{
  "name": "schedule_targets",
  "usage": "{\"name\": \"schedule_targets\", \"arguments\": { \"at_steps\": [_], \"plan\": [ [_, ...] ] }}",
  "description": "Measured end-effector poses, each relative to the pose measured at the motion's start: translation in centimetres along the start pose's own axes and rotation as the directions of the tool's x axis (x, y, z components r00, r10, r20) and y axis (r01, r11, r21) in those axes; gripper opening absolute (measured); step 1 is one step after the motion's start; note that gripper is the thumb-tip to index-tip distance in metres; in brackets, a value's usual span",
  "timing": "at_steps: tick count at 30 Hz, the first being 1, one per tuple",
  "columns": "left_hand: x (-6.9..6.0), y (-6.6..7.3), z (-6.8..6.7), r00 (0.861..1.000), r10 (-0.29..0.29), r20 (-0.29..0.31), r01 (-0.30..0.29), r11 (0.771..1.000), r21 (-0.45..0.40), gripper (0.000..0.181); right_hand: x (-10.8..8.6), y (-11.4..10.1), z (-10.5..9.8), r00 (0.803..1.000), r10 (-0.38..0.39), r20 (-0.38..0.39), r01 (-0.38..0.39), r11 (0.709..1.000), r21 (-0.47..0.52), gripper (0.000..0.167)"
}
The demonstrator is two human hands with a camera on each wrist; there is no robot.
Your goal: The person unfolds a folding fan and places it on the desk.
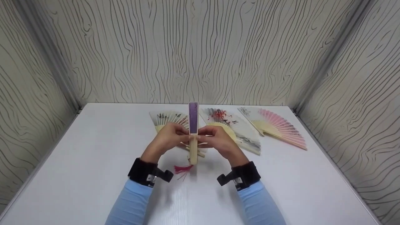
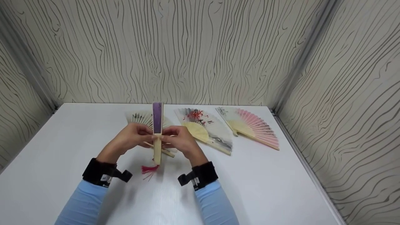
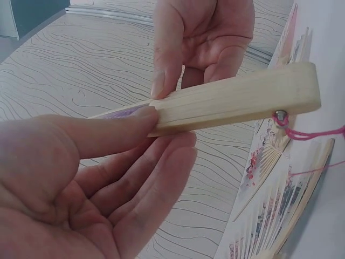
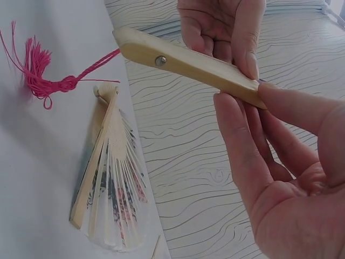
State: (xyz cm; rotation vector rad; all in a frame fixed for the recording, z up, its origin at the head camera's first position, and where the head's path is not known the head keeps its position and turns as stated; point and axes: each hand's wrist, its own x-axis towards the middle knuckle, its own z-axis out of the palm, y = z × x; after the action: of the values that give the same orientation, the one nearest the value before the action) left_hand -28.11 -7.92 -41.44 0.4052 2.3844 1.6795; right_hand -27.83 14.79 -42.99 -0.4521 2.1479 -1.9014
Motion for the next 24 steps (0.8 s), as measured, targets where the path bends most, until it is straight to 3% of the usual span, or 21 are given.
{"name": "schedule_targets", "arguments": {
  "at_steps": [8, 19, 24],
  "plan": [
    [-0.1, 0.0, 0.2, 0.999, -0.019, -0.034, 0.019, 1.0, 0.001, 0.01, 0.0, 0.2, 0.1, 1.0, -0.004, -0.01, 0.004, 1.0, 0.017, 0.028],
    [0.2, 0.1, 1.6, 0.994, 0.002, -0.113, -0.01, 0.998, -0.069, 0.012, 0.2, 0.4, 0.1, 0.994, 0.024, -0.108, -0.015, 0.997, 0.08, 0.019],
    [0.3, -0.1, 1.8, 0.995, 0.01, -0.096, -0.016, 0.998, -0.06, 0.015, 0.2, 0.4, 0.3, 0.988, 0.037, -0.151, -0.027, 0.997, 0.069, 0.018]
  ]
}}
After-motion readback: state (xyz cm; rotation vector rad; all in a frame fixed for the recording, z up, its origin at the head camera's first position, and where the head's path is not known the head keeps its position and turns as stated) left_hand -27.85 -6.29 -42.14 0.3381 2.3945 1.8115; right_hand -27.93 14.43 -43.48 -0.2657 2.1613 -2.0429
